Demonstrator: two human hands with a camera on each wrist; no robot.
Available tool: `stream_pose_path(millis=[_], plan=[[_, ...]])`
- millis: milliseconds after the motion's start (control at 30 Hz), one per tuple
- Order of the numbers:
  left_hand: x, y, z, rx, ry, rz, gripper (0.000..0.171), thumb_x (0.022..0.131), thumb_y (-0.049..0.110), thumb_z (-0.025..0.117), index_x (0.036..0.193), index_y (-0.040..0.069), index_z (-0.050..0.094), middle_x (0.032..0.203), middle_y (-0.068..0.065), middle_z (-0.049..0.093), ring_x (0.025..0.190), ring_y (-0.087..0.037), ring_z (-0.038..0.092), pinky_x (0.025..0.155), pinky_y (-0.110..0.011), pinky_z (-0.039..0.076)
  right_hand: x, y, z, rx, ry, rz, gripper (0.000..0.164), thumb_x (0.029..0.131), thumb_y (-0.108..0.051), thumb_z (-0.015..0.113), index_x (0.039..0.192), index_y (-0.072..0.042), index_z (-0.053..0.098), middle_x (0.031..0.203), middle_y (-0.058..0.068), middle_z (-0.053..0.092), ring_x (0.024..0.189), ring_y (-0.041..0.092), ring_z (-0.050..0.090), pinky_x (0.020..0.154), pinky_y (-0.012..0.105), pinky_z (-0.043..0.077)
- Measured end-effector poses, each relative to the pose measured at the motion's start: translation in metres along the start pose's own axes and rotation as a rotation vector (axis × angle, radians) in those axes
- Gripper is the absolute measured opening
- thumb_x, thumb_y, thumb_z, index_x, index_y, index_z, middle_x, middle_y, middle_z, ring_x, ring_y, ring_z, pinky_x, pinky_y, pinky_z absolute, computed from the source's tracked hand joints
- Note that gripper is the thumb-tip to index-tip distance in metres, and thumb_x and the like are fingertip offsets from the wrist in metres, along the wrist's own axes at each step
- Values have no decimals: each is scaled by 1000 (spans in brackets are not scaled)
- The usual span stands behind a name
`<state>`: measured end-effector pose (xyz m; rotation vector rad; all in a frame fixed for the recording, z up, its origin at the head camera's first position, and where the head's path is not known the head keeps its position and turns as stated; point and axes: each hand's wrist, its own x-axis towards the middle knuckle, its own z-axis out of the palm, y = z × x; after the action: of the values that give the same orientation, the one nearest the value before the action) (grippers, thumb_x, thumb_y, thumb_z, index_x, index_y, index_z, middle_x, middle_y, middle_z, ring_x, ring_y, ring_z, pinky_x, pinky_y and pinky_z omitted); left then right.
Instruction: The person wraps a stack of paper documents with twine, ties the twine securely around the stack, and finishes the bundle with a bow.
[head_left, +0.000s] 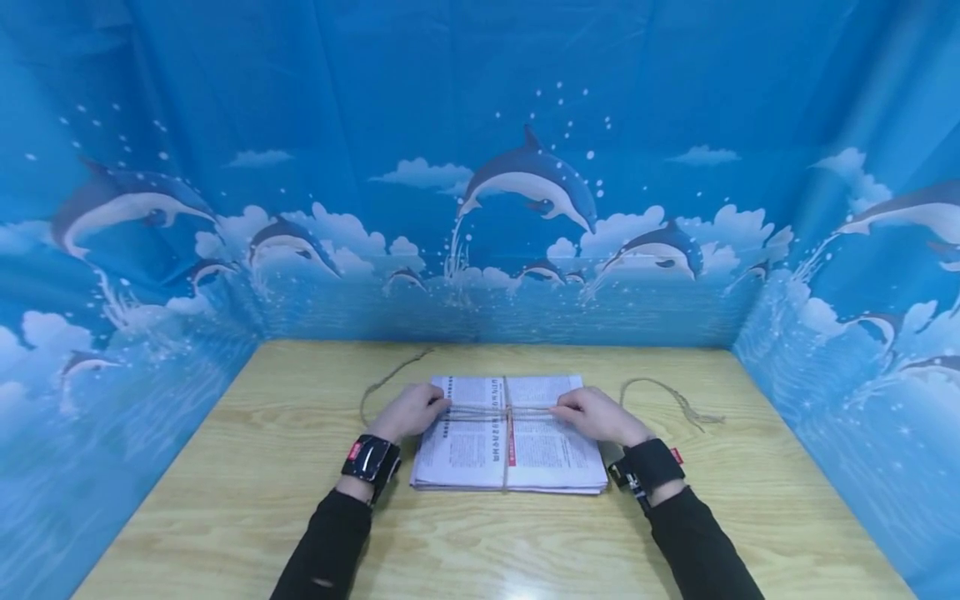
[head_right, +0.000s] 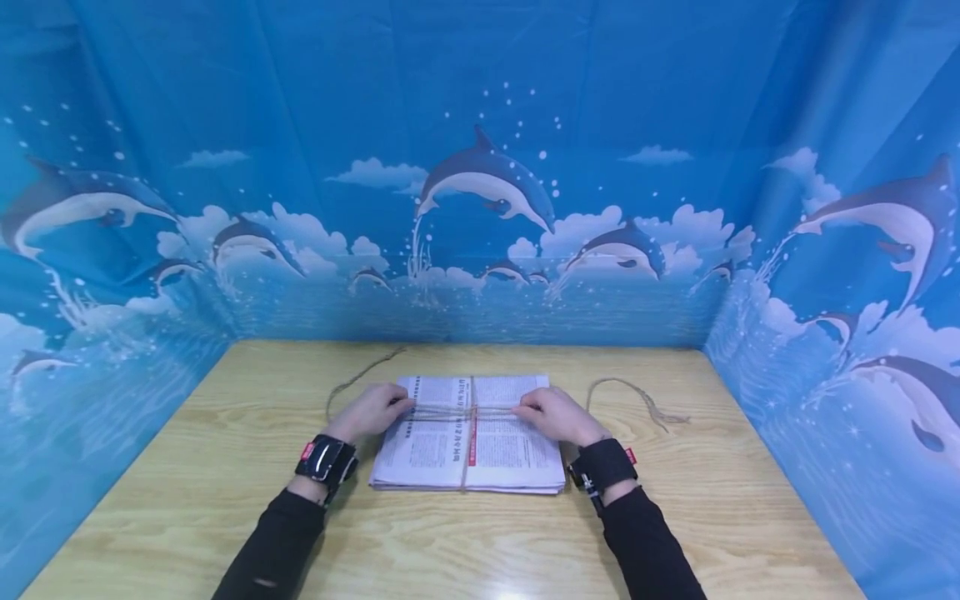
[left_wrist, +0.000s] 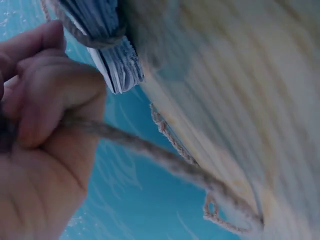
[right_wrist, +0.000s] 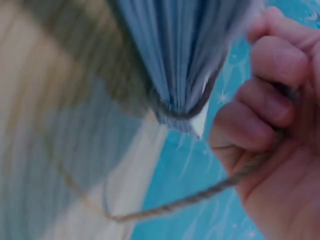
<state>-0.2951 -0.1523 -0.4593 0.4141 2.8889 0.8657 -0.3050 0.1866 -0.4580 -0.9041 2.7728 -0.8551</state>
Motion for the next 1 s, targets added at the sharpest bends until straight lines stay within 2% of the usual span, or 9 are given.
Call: stream_pose_path(millis=[100,200,233,400,500,667,833,1000], plan=[[0,-2,0,-9,-18,3,33,100,27,56,70,13,59,60,2,48,52,-12,46,49,-27,40,-2,5,-4,13,-36,5,29,101,-21,55,75,-14,67,61,-9,49,54,5,38,58,22,36],[-1,-4,-2,-13,-31,0,32,99,27,58,70,13,60,59,3,47,52,-11,44,49,-26,38,-3,8,-6,28,-105,18,26,102,-19,52,84,-15,70,74,-7,60,62,7,45,65,24,40],[-1,-5,-3,-17,-35,-1,32,99,27,59,69,13,61,59,4,46,51,-11,43,49,-26,37,-4,9,-7,34,-127,21,27,102,-19,51,84,-15,70,75,-6,61,63,7,46,65,24,40],[-3,-8,-4,-33,-65,-12,35,97,26,60,65,13,62,55,6,42,49,-9,39,47,-24,31,-7,10,-10,34,-224,32,31,104,-19,48,78,-14,64,66,-7,47,56,7,38,59,23,35],[-3,-9,-2,-39,-67,-47,39,96,26,62,60,13,58,53,7,40,47,-9,38,45,-23,30,-9,9,-12,18,-214,54,29,104,-18,47,82,-16,65,72,-7,53,63,7,44,64,24,39],[-4,-6,-1,-40,-72,-128,42,94,27,64,56,16,51,51,7,39,46,-9,38,43,-24,29,-7,8,-10,-31,-133,63,28,104,-15,44,88,-16,66,78,-4,59,69,9,49,70,28,43],[-7,-3,0,-3,-79,-191,41,93,27,64,56,15,53,51,6,42,45,-8,37,42,-23,28,-5,7,-4,-34,-103,23,28,105,-14,42,92,-15,67,81,-2,61,69,9,50,70,28,43],[-10,-2,-1,2,-67,-216,37,92,27,66,58,13,59,53,5,48,45,-8,36,41,-23,26,-5,5,-2,-31,-59,38,24,103,-17,48,99,-16,71,92,-4,68,77,7,55,74,29,47]])
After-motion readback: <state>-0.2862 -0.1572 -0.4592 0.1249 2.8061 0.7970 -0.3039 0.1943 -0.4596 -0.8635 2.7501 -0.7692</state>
